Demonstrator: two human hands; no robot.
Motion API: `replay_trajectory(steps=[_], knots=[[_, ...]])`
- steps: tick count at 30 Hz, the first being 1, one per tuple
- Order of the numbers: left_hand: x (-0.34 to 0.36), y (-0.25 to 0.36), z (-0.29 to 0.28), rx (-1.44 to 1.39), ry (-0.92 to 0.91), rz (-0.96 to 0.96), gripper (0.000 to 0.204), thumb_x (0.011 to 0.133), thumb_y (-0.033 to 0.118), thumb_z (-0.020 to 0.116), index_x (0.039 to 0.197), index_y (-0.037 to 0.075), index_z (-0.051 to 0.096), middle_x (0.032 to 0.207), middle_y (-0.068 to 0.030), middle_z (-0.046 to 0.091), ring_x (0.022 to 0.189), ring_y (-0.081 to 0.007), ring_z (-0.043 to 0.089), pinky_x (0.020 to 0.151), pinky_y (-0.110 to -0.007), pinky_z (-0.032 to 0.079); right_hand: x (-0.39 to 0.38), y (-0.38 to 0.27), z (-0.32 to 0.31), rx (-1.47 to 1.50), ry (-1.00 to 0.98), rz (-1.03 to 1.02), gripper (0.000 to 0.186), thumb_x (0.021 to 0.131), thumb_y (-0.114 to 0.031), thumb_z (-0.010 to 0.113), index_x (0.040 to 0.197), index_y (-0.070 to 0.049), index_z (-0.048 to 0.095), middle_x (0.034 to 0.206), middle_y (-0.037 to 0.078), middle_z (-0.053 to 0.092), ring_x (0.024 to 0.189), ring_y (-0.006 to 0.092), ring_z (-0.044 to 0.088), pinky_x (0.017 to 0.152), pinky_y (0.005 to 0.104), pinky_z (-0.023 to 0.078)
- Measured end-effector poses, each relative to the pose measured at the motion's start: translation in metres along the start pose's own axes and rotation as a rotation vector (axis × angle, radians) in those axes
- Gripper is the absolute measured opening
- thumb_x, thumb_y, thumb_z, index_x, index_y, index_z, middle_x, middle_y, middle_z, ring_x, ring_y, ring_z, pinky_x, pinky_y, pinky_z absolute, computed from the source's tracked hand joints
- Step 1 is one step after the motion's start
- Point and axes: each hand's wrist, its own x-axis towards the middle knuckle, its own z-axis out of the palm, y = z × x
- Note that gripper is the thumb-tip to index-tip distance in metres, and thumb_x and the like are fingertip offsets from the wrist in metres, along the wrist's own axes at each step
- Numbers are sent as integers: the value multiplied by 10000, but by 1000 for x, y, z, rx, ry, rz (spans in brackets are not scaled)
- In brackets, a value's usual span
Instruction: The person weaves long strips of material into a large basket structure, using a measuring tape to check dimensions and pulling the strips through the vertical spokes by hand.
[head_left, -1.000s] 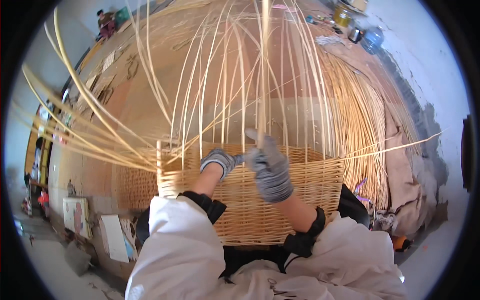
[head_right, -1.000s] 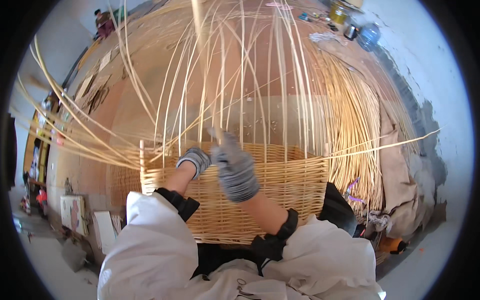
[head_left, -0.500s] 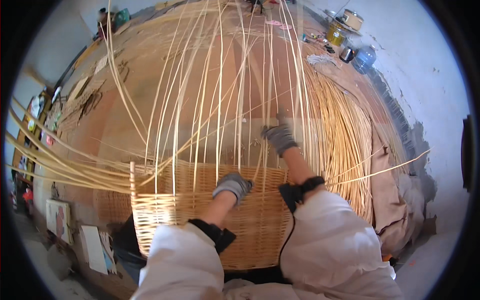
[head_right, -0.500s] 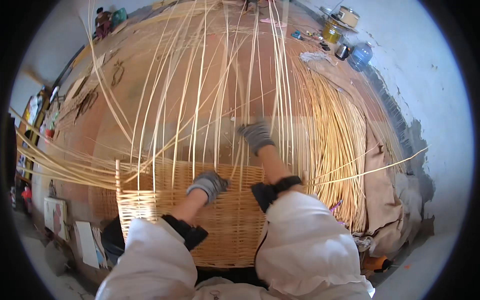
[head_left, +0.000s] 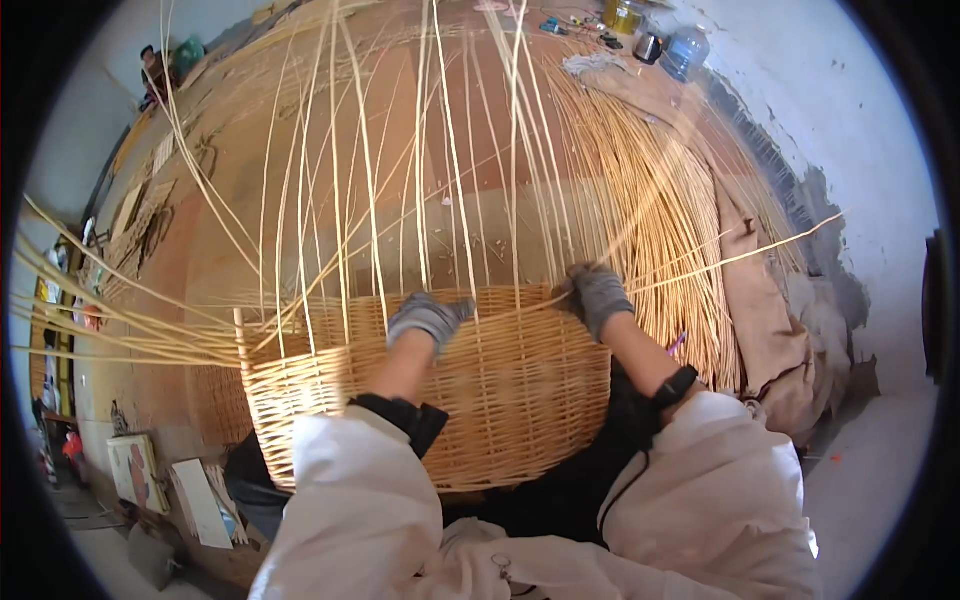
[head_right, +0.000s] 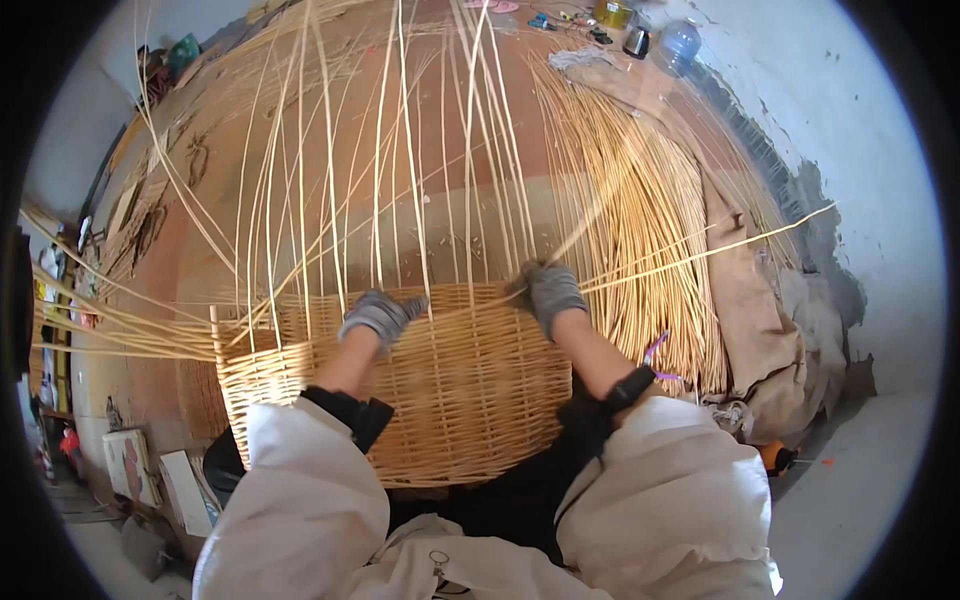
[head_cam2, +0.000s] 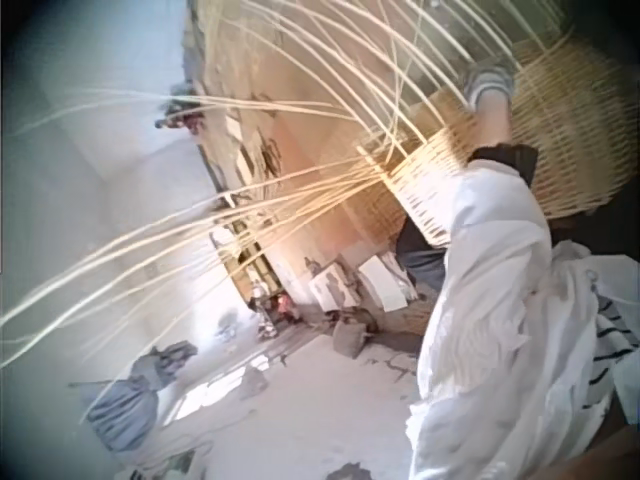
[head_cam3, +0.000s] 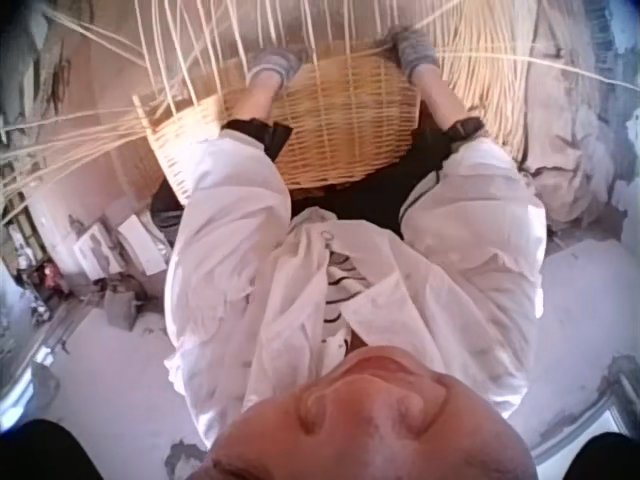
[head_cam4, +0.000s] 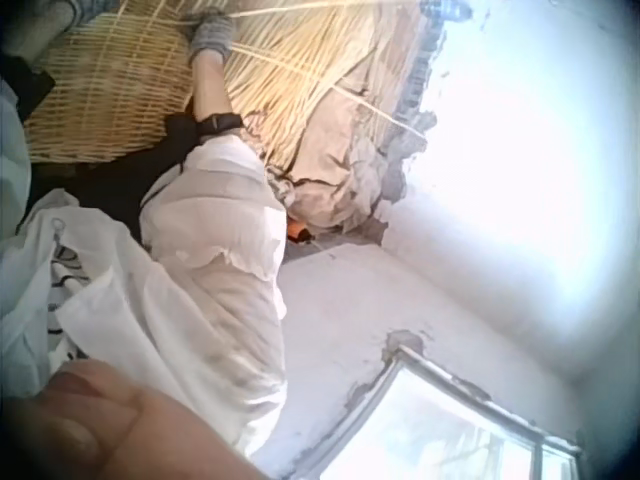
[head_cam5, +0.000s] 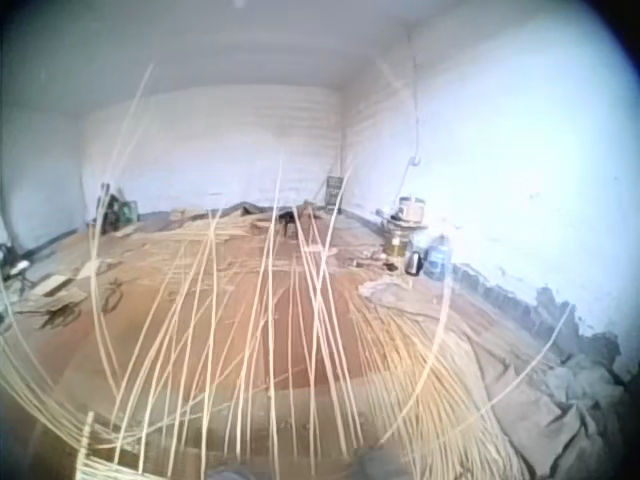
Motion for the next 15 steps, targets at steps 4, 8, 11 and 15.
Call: replay_trajectory(steps=[4,8,11,15], knots=[[-34,64,3,103,337,283,804,661,441,627,1227,-9,275,1237,-185,362,1102,-300,407,903,-335,347,-36,-16,-21,981,181,427,73,800,-109,494,817,-38,496,681,82,524,605,189,540,560,332,503],[9,66,24,99,-225,302,641,683,363,638,1161,21,382,1122,-156,483,960,-278,509,838,-313,396,-31,32,-40,-98,-120,-102,93,773,-46,491,866,-52,484,754,71,505,693,203,540,638,330,509],[30,62,53,-151,-278,199,417,705,392,606,954,60,563,838,-118,606,773,-237,576,726,-355,440,46,-5,-35,65,-244,60,181,751,-69,518,923,-17,496,894,121,540,820,206,536,698,325,459],[40,98,36,-107,-154,113,406,740,379,551,930,21,567,862,-156,590,782,-240,570,685,-374,437,144,7,8,-1341,410,-1129,127,751,-150,485,866,-129,533,939,96,547,869,199,528,718,370,414]])
